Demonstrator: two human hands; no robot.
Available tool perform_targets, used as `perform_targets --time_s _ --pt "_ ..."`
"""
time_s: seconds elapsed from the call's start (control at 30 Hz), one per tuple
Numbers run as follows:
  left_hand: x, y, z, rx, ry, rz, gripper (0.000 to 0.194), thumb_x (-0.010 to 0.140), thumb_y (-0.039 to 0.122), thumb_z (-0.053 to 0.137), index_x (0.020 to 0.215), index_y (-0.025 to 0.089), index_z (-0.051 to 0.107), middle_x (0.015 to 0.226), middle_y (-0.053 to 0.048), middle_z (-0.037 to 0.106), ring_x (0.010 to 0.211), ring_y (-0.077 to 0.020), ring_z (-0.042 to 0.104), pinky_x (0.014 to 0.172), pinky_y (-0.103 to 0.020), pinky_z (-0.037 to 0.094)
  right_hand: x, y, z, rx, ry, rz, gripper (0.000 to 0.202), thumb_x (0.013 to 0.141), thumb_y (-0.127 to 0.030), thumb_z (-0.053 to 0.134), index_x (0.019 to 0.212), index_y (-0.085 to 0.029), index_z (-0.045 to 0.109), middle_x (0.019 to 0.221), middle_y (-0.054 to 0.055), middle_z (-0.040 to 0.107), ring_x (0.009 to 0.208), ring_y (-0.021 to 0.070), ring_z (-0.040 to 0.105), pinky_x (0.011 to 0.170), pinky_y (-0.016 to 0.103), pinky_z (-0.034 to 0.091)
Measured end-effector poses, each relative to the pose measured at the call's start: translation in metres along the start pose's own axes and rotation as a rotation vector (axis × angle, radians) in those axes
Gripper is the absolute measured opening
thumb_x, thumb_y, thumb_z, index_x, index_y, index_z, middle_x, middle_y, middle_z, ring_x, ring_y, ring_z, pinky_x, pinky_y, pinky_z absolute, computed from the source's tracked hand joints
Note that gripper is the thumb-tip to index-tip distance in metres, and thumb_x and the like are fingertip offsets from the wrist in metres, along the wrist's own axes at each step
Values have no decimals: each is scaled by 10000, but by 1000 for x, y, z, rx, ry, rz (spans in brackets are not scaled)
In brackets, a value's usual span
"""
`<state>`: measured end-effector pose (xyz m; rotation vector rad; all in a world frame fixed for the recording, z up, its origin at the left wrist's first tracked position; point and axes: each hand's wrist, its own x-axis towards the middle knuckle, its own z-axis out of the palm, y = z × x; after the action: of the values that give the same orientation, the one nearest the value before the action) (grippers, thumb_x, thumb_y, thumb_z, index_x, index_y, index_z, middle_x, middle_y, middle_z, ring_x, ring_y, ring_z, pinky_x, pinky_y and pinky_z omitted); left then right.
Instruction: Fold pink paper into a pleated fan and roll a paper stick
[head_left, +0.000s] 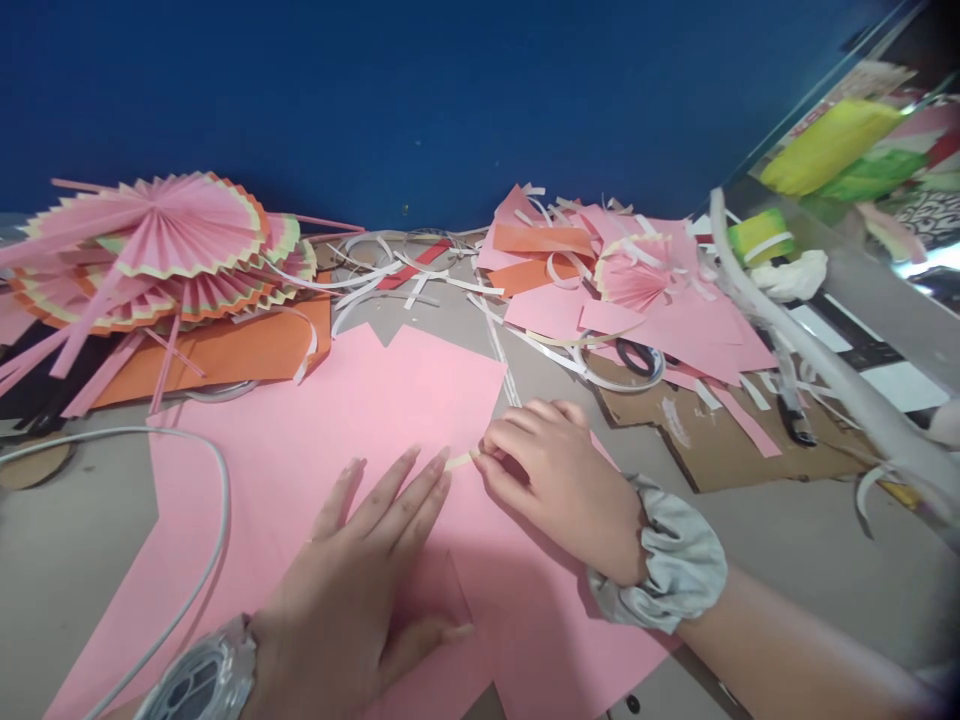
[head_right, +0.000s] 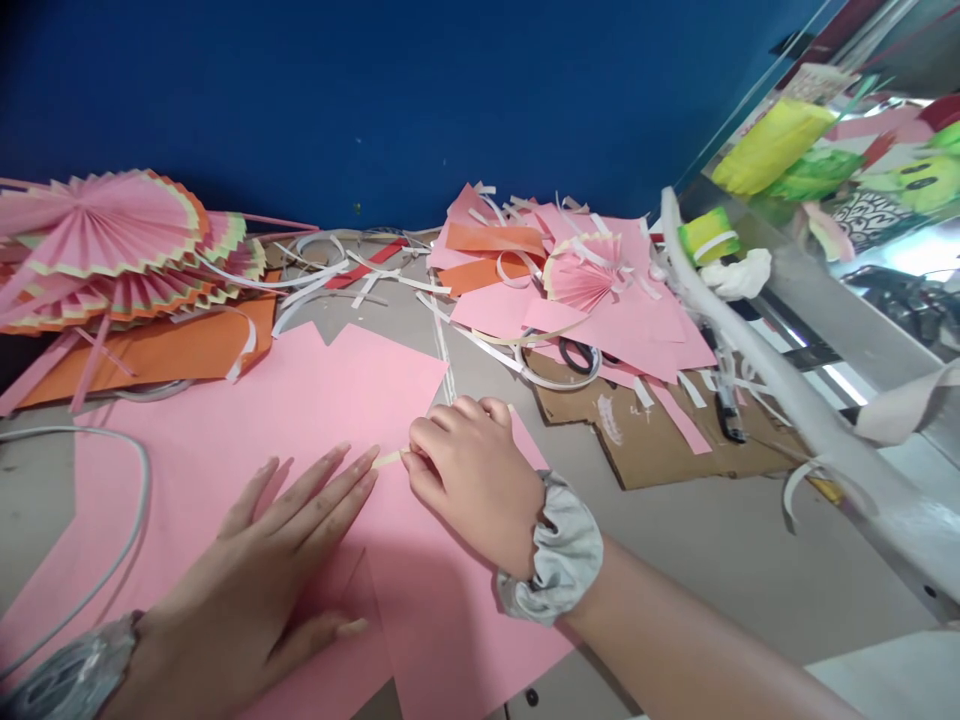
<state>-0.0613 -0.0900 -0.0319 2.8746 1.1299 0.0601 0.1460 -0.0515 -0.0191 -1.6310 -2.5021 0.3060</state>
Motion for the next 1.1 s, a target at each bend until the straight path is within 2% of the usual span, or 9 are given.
perform_targets --time_s 0.17,0.33,0.4,0.5,0.57,0.7,0.87,1.1 --pt "-4 6 0 13 35 24 823 790 641 334 1355 46 290 1438 -131 242 1324 -246 185 1074 -411 -6 -3 -4 -1 -125 72 -54 187 858 -248 430 732 -206 561 750 18 569 766 168 441 738 361 218" --pt "-6 7 1 7 83 -14 765 786 640 355 1272 54 433 1426 -157 264 1319 -293 193 1071 -462 56 -3 -6 -1 -126 45 -73 187 867 -255 419 748 -205 554 755 20 569 761 166 441 740 358 229" --pt "-3 5 2 -9 63 -24 759 790 635 354 1304 78 395 1448 -130 221 1326 -309 166 1066 -478 73 -3 -6 -1 -119 35 -68 188 871 -262 415 754 -206 551 756 17 568 772 168 444 740 357 233" --pt "1 4 2 -30 -4 -31 788 802 634 321 1390 119 223 1471 -69 164 1337 -303 121 1068 -473 49 -3 -5 1 -133 36 -61 190 873 -274 415 756 -211 551 761 14 569 775 170 444 736 362 233" --pt "2 3 3 -35 -22 -33 822 799 650 293 1397 96 190 1470 -86 159 1338 -304 115 1066 -472 34 -3 -5 1 -142 39 -61 188 871 -276 421 754 -212 554 758 13 569 770 169 445 732 364 232" --pt "1 3 4 -11 8 -35 839 794 651 298 1371 43 253 1453 -143 193 1332 -298 146 1064 -458 29 -3 -5 0 -150 39 -67 177 865 -265 431 753 -209 555 761 15 571 771 169 451 741 367 235" --pt "1 4 3 8 20 -38 823 792 650 300 1347 42 313 1439 -143 229 1330 -292 156 1064 -465 27 -3 -8 -1 -207 62 -45 188 867 -275 412 758 -213 551 755 16 577 771 183 455 756 384 235" --pt "2 7 3 11 15 -67 827 787 668 275 1340 56 336 1437 -133 232 1325 -295 178 1060 -486 48 -4 -13 1 -269 61 63 232 867 -303 374 740 -205 542 708 25 582 735 198 467 730 381 242"
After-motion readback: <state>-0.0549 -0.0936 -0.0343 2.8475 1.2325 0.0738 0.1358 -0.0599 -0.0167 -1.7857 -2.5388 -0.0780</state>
